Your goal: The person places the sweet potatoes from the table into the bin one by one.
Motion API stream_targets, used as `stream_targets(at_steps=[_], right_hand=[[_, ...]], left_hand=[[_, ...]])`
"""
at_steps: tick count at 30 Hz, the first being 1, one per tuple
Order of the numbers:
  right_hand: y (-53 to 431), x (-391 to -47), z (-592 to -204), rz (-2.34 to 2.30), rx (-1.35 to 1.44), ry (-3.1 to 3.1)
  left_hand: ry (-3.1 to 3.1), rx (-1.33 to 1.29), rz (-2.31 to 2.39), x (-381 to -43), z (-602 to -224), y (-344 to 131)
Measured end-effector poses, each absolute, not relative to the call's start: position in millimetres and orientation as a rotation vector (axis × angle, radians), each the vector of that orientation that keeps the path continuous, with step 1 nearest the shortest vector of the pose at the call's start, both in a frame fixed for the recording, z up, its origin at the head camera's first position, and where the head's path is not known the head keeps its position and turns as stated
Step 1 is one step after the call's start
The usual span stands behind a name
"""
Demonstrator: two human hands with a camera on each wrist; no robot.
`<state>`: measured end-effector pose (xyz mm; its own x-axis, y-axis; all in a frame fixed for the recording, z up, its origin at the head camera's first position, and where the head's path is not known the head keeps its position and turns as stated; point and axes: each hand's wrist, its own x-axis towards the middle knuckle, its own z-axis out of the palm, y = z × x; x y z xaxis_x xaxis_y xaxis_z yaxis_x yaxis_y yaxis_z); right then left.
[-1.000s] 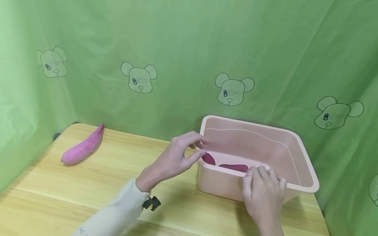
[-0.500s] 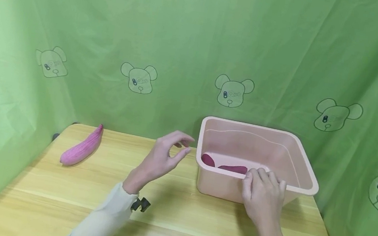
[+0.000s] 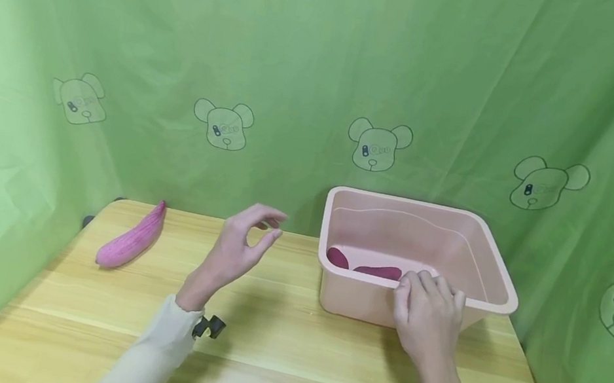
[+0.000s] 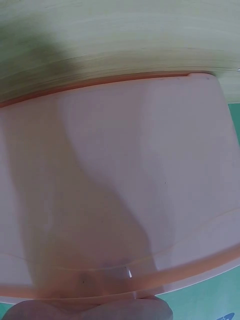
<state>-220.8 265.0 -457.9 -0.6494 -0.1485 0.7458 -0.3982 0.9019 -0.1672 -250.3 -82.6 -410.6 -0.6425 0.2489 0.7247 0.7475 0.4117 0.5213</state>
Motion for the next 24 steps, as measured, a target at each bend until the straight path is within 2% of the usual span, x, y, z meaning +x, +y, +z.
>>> stream_targets(at_steps=[24], right_hand=[[265, -222, -458, 0.408, 0.395, -2.274]], left_hand=[[-2.067, -0.651, -1.216, -250, -425, -150]])
